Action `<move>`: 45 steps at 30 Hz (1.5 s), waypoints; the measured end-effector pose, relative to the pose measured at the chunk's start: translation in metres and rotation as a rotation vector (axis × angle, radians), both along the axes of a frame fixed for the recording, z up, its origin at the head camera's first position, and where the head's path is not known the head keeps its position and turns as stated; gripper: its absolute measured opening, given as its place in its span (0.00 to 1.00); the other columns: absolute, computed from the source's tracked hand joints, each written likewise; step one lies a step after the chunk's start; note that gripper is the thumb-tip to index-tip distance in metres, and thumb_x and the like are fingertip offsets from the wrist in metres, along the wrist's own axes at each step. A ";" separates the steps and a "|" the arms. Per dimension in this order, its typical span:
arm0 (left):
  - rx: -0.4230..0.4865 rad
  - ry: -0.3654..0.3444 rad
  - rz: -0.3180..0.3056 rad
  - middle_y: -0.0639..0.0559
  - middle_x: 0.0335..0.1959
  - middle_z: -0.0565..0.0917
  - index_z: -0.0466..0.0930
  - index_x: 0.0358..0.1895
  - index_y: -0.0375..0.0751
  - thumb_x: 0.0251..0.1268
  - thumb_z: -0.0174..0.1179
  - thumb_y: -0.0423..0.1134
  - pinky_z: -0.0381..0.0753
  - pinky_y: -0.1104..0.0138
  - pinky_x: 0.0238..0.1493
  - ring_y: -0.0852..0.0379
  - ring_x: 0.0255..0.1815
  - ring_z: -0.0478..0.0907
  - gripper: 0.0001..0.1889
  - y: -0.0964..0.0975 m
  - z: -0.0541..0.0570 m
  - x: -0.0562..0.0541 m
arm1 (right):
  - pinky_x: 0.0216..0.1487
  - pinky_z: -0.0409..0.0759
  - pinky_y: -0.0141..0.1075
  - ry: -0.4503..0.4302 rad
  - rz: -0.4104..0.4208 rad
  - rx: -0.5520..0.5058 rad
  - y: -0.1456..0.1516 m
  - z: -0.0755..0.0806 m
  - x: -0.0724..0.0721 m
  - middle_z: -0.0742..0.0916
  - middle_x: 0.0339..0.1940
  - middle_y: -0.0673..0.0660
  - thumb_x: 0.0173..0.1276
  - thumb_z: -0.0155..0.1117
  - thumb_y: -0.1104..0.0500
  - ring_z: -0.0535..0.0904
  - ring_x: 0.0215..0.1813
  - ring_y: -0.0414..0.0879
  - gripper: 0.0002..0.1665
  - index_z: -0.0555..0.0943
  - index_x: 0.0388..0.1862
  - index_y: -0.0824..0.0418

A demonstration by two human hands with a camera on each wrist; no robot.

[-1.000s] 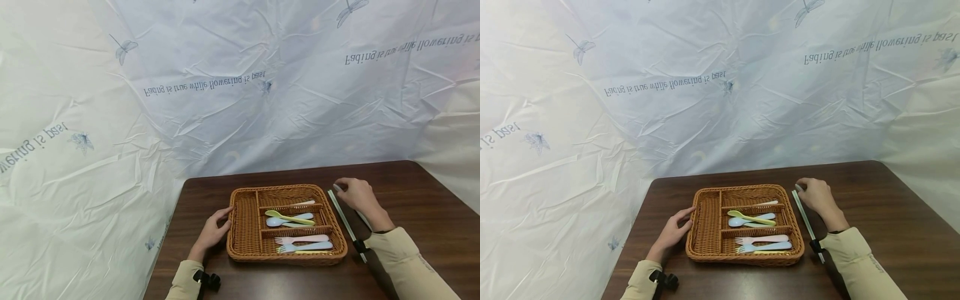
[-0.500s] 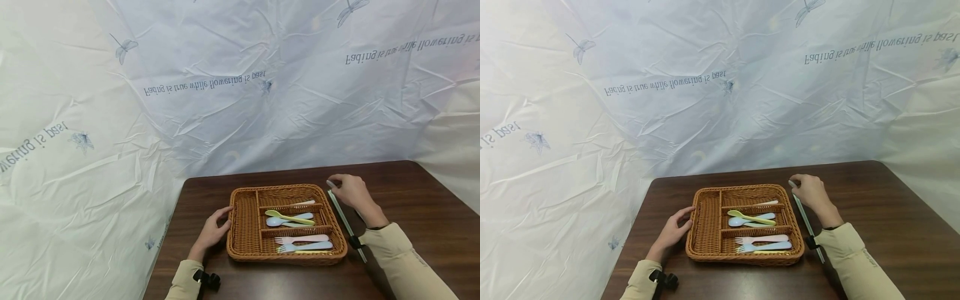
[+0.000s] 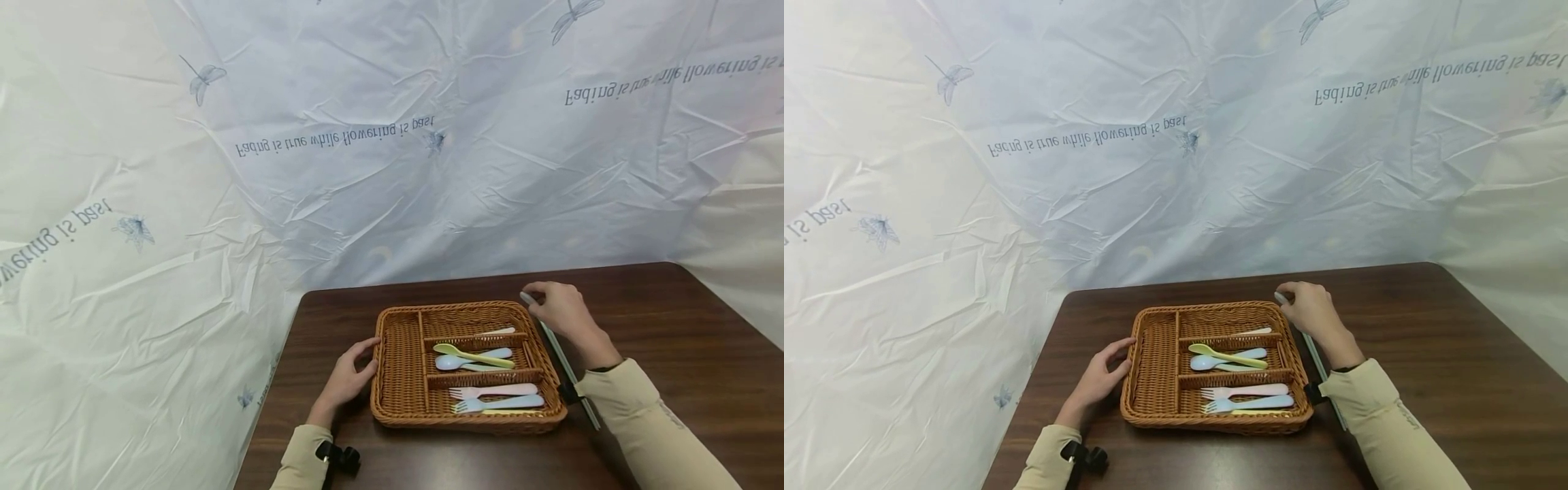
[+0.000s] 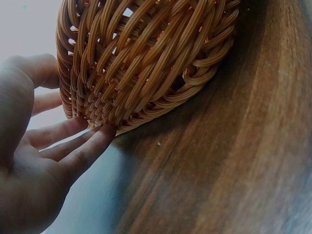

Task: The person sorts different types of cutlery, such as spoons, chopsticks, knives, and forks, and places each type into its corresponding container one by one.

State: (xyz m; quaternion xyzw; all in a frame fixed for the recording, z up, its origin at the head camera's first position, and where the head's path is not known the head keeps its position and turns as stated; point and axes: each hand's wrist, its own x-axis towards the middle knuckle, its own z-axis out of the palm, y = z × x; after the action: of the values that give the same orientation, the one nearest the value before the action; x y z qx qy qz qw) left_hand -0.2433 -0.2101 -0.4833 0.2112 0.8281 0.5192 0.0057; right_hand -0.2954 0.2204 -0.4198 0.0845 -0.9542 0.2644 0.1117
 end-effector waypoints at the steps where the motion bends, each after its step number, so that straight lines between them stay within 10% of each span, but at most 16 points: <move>1: 0.002 0.000 0.001 0.32 0.65 0.71 0.66 0.69 0.31 0.72 0.52 0.29 0.81 0.62 0.51 0.39 0.64 0.73 0.24 0.000 0.000 0.000 | 0.22 0.74 0.36 0.005 0.005 -0.001 -0.001 0.001 0.000 0.87 0.38 0.67 0.64 0.62 0.65 0.83 0.31 0.49 0.20 0.81 0.55 0.68; 45: -0.013 0.021 0.012 0.34 0.64 0.72 0.67 0.69 0.31 0.72 0.53 0.29 0.78 0.49 0.56 0.40 0.62 0.74 0.24 0.000 -0.002 -0.002 | 0.23 0.70 0.36 0.014 0.057 0.046 -0.040 0.017 -0.010 0.88 0.37 0.62 0.67 0.63 0.61 0.79 0.27 0.44 0.16 0.84 0.53 0.62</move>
State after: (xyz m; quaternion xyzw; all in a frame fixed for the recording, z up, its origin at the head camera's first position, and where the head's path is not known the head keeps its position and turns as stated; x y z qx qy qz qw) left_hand -0.2451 -0.2103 -0.4848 0.2115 0.8327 0.5117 -0.0048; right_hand -0.3050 0.1805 -0.4030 0.1159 -0.9564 0.2450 0.1087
